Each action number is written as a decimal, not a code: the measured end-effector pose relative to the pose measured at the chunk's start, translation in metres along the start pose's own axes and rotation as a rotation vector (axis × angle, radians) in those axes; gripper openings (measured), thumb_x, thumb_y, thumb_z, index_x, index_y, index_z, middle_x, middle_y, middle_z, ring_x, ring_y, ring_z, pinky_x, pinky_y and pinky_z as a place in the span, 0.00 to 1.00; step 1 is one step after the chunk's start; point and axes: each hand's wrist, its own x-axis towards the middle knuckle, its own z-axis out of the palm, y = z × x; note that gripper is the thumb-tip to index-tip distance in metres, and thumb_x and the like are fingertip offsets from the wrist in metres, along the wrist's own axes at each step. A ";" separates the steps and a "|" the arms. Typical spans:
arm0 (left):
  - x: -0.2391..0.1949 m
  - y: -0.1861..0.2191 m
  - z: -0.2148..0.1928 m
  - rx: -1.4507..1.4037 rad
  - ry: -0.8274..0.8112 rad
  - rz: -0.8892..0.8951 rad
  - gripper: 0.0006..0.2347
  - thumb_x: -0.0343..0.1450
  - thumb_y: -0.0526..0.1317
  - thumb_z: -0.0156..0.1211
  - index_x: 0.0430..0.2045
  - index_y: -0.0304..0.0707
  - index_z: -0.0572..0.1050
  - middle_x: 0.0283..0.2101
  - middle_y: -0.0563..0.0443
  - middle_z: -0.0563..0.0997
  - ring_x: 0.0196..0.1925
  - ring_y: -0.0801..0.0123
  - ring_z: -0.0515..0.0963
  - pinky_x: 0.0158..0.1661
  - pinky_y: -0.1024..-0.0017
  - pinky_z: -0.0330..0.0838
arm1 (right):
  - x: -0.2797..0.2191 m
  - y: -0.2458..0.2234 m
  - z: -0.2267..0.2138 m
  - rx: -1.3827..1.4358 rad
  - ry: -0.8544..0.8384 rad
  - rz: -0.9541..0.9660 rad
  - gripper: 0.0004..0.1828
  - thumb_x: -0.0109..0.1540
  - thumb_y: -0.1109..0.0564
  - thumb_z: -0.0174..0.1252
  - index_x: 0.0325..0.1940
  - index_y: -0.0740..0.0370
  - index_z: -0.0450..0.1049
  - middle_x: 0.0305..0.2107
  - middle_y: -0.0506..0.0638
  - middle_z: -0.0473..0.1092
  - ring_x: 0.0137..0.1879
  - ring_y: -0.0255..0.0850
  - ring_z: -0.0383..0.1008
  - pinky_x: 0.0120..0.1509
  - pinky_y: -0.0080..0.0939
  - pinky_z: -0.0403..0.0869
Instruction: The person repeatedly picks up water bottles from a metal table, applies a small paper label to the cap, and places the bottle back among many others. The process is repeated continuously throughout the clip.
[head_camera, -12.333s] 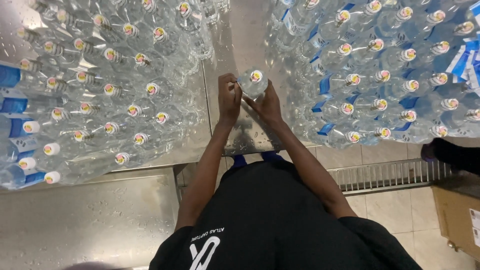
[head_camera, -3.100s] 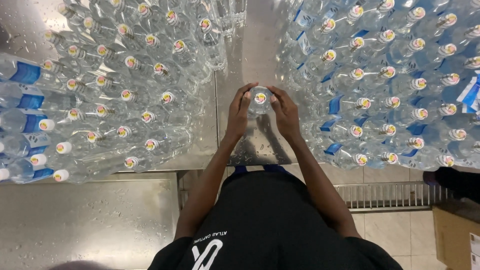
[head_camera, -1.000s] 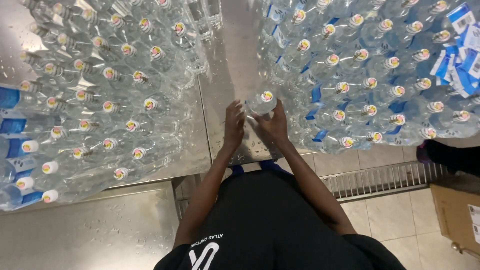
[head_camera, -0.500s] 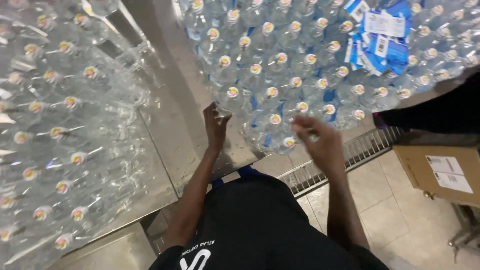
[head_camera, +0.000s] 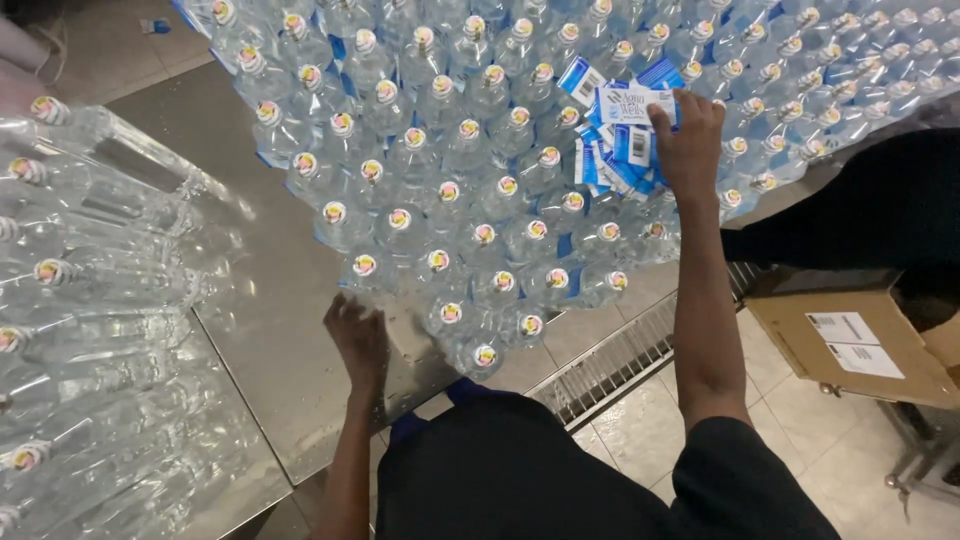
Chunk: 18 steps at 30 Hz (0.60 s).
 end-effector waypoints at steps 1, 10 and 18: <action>-0.010 0.011 -0.016 -0.001 0.003 -0.002 0.11 0.68 0.24 0.74 0.16 0.30 0.79 0.29 0.46 0.86 0.46 0.49 0.84 0.41 0.55 0.80 | 0.006 0.012 0.008 0.000 0.001 -0.003 0.28 0.80 0.45 0.58 0.70 0.74 0.74 0.59 0.70 0.73 0.65 0.66 0.63 0.56 0.70 0.71; -0.040 0.009 -0.070 -0.677 0.071 -0.921 0.22 0.78 0.39 0.55 0.68 0.37 0.63 0.69 0.38 0.65 0.64 0.52 0.79 0.55 0.55 0.80 | 0.034 0.027 0.020 0.264 0.011 0.180 0.17 0.67 0.63 0.67 0.61 0.64 0.81 0.34 0.51 0.77 0.39 0.41 0.78 0.43 0.46 0.77; -0.011 0.028 -0.123 -0.840 0.224 -0.603 0.16 0.80 0.35 0.58 0.64 0.40 0.69 0.66 0.43 0.72 0.58 0.54 0.83 0.56 0.63 0.83 | 0.008 -0.059 -0.068 0.349 0.206 0.085 0.09 0.78 0.65 0.50 0.52 0.62 0.77 0.30 0.49 0.68 0.28 0.36 0.58 0.30 0.44 0.56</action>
